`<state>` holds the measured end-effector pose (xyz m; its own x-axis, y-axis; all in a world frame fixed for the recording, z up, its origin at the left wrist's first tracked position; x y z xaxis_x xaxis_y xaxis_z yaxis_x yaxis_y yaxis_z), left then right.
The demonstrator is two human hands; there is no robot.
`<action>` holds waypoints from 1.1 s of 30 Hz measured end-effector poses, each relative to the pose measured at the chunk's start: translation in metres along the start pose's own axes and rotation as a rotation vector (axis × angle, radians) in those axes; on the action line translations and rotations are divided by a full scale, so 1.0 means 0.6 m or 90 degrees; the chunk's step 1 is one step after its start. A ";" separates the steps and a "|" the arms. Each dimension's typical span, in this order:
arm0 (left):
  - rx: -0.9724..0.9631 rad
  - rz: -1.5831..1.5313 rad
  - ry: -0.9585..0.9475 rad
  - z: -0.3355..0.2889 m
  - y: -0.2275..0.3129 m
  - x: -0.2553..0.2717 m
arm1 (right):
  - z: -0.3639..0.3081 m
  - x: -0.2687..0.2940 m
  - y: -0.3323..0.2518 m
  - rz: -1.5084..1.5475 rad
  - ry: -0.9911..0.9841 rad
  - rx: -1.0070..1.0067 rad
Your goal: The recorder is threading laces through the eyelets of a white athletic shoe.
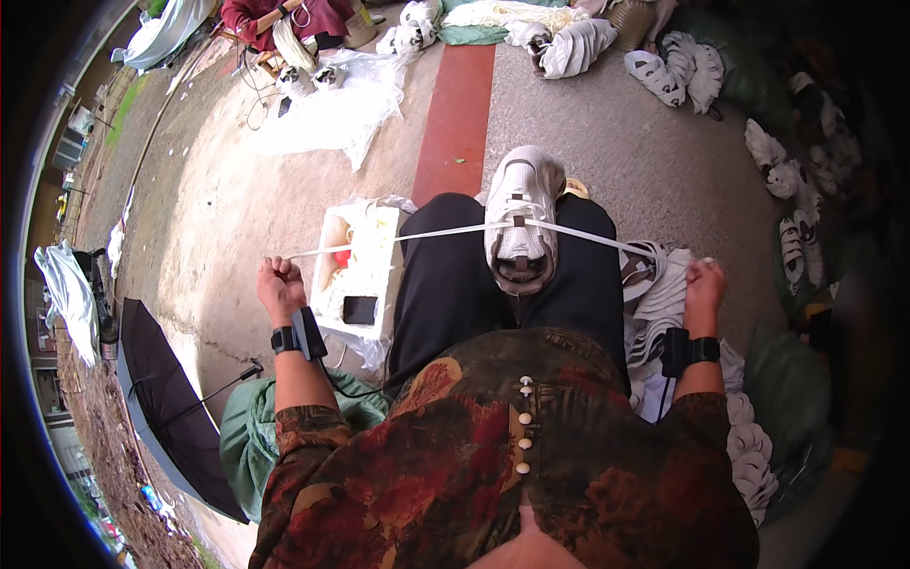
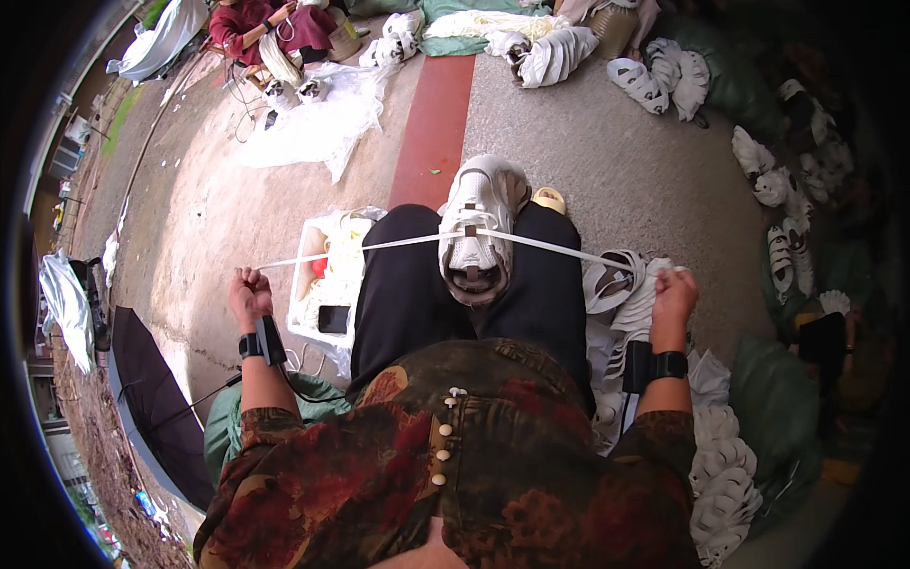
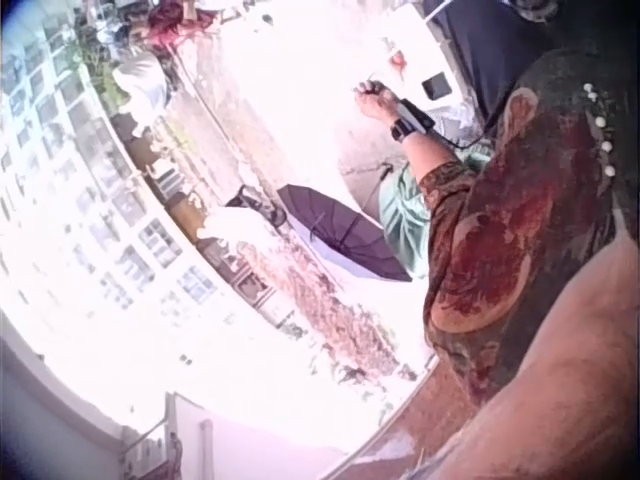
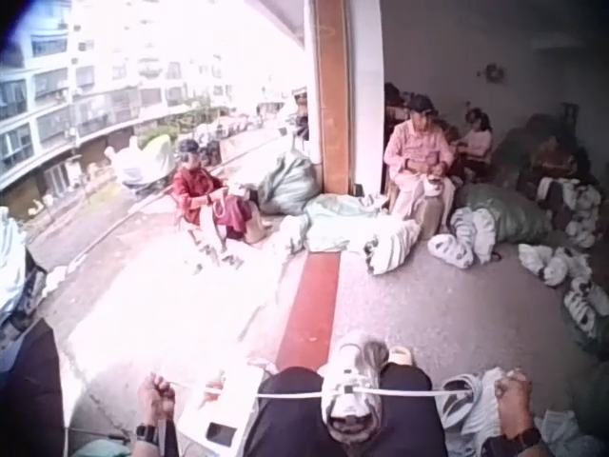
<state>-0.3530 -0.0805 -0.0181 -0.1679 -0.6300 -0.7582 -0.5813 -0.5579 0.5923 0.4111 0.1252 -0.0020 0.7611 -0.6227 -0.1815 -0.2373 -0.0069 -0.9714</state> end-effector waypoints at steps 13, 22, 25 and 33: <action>-0.179 0.926 -0.664 -0.286 -0.340 -0.365 | -0.287 -0.408 0.037 -0.666 -0.529 0.396; -0.272 0.968 -0.694 -0.287 -0.376 -0.370 | -0.287 -0.420 0.059 -0.542 -0.463 0.358; -0.244 0.856 -0.660 -0.275 -0.373 -0.372 | -0.278 -0.420 0.102 -0.349 -0.626 -0.082; 0.051 0.688 -0.693 -0.263 -0.395 -0.380 | -0.291 -0.429 0.076 -0.255 -0.640 -0.158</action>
<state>-0.0513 0.1101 0.0576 -0.9864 0.0060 0.1641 0.1635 -0.0560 0.9850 0.0987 0.1486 0.0273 0.9260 0.3773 -0.0121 0.1067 -0.2923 -0.9504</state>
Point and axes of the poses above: each hand's wrist, its own z-axis towards the middle knuckle, its own x-axis out of the back of the hand, y = z × x, the point moved 7 cm from there along z, towards the middle knuckle, and after that the axes turned 13 degrees about -z, right-handed, at the moved point
